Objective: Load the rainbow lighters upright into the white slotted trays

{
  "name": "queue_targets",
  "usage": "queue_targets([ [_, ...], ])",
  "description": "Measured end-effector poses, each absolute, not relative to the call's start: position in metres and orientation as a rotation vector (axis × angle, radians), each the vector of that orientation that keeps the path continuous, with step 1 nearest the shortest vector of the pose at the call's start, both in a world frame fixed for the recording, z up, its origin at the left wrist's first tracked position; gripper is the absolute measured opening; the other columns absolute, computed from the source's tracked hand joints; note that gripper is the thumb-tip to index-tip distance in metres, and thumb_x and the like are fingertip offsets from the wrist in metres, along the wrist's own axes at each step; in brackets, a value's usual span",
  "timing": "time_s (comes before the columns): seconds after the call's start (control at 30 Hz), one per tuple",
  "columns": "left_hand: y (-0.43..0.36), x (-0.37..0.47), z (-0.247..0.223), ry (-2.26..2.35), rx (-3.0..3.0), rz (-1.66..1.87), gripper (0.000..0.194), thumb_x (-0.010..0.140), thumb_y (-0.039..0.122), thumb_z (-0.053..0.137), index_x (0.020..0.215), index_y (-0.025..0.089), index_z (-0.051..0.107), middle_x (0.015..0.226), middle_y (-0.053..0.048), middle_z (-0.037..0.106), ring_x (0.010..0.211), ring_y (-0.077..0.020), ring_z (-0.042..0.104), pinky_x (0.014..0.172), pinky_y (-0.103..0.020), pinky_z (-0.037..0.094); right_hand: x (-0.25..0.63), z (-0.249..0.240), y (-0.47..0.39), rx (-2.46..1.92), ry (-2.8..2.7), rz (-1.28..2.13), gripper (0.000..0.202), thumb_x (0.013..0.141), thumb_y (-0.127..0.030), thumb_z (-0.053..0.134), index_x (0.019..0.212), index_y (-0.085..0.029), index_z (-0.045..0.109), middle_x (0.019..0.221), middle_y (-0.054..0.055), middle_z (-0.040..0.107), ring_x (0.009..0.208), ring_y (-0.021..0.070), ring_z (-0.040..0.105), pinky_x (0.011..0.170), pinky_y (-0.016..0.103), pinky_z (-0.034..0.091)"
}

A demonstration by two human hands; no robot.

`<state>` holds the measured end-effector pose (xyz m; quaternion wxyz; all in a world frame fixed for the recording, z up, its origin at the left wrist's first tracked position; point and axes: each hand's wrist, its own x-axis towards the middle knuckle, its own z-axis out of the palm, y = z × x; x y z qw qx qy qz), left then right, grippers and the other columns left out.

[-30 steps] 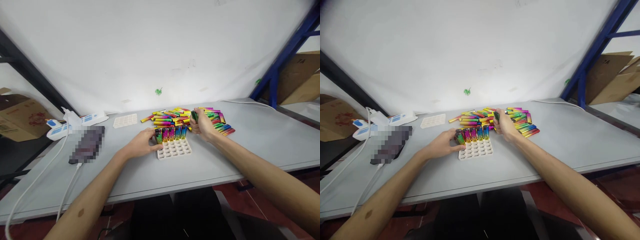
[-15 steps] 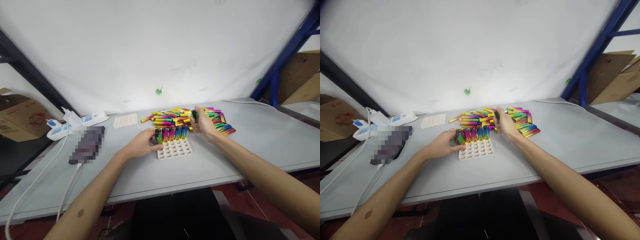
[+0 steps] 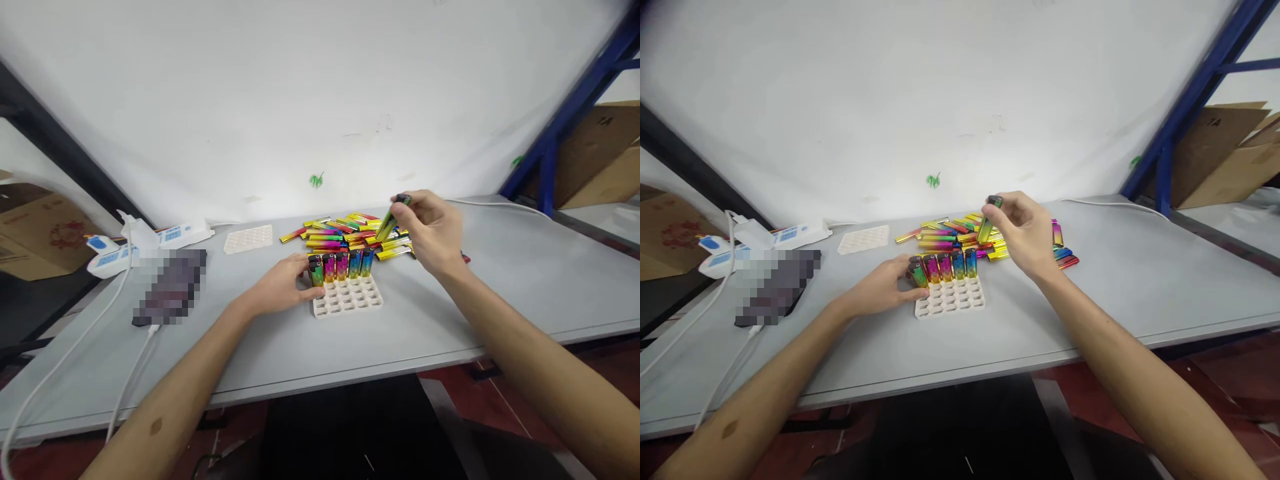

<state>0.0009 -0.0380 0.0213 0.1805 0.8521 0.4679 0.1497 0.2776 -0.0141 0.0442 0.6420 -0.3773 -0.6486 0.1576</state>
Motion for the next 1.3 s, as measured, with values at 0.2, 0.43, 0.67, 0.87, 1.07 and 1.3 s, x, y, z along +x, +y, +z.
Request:
queue_targets([
  [0.2, -0.037, 0.001, 0.019, 1.304, 2.411, 0.459, 0.035, 0.083, 0.049, 0.067, 0.102, 0.019, 0.066, 0.101, -0.007, 0.066, 0.089, -0.024, 0.062, 0.077, -0.036, 0.05, 0.255, 0.031, -0.035, -0.725, -1.599, 0.395, 0.027, 0.083, -0.043, 0.076, 0.1, -0.027, 0.064, 0.076, -0.001, 0.067, 0.062, 0.0156, 0.066, 0.059, 0.032, 0.057],
  [0.43, -0.038, 0.001, 0.019, 1.264, 2.425, 0.489, 0.028, 0.083, 0.043, 0.07, 0.099, 0.021, 0.065, 0.098, -0.003, 0.066, 0.089, -0.0218, 0.061, 0.077, -0.033, 0.047, 0.227, 0.004, -0.051, -0.781, -2.051, 0.001, 0.023, 0.091, -0.043, 0.068, 0.099, -0.02, 0.068, 0.078, 0.002, 0.073, 0.055, 0.0115, 0.062, 0.05, 0.025, 0.045],
  [0.67, -0.038, 0.002, 0.019, 1.298, 2.423, 0.487, 0.032, 0.082, 0.048, 0.07, 0.098, 0.021, 0.066, 0.093, -0.003, 0.066, 0.085, -0.0221, 0.061, 0.074, -0.034, 0.047, 0.228, 0.003, -0.048, -1.009, -2.099, -0.187, 0.03, 0.092, -0.05, 0.063, 0.1, -0.022, 0.069, 0.074, 0.002, 0.073, 0.056, 0.013, 0.061, 0.048, 0.026, 0.034],
  [0.87, -0.039, 0.004, 0.018, 1.319, 2.364, 0.491, 0.04, 0.08, 0.054, 0.07, 0.101, 0.02, 0.065, 0.095, -0.004, 0.067, 0.086, -0.0234, 0.063, 0.074, -0.035, 0.049, 0.227, 0.007, -0.05, -0.929, -2.199, -0.249, 0.03, 0.099, -0.046, 0.053, 0.097, -0.023, 0.071, 0.085, 0.002, 0.074, 0.059, 0.0112, 0.059, 0.049, 0.026, 0.031],
  [1.07, -0.038, 0.009, 0.015, 1.305, 2.349, 0.596, 0.043, 0.079, 0.054, 0.072, 0.107, 0.022, 0.067, 0.103, -0.004, 0.067, 0.094, -0.0244, 0.062, 0.082, -0.036, 0.05, 0.243, 0.02, -0.04, -0.882, -2.082, -0.251, 0.031, 0.1, -0.037, 0.046, 0.097, -0.02, 0.072, 0.07, 0.002, 0.069, 0.058, 0.012, 0.057, 0.056, 0.026, 0.04],
  [1.3, -0.039, 0.01, 0.015, 1.42, 2.359, 0.576, 0.042, 0.078, 0.059, 0.07, 0.091, 0.02, 0.064, 0.087, -0.004, 0.062, 0.079, -0.0214, 0.057, 0.069, -0.034, 0.047, 0.298, 0.017, 0.011, -1.525, -2.023, -0.308, 0.029, 0.093, -0.033, 0.051, 0.105, -0.018, 0.073, 0.099, 0.013, 0.069, 0.095, 0.0295, 0.058, 0.074, 0.037, 0.044],
])
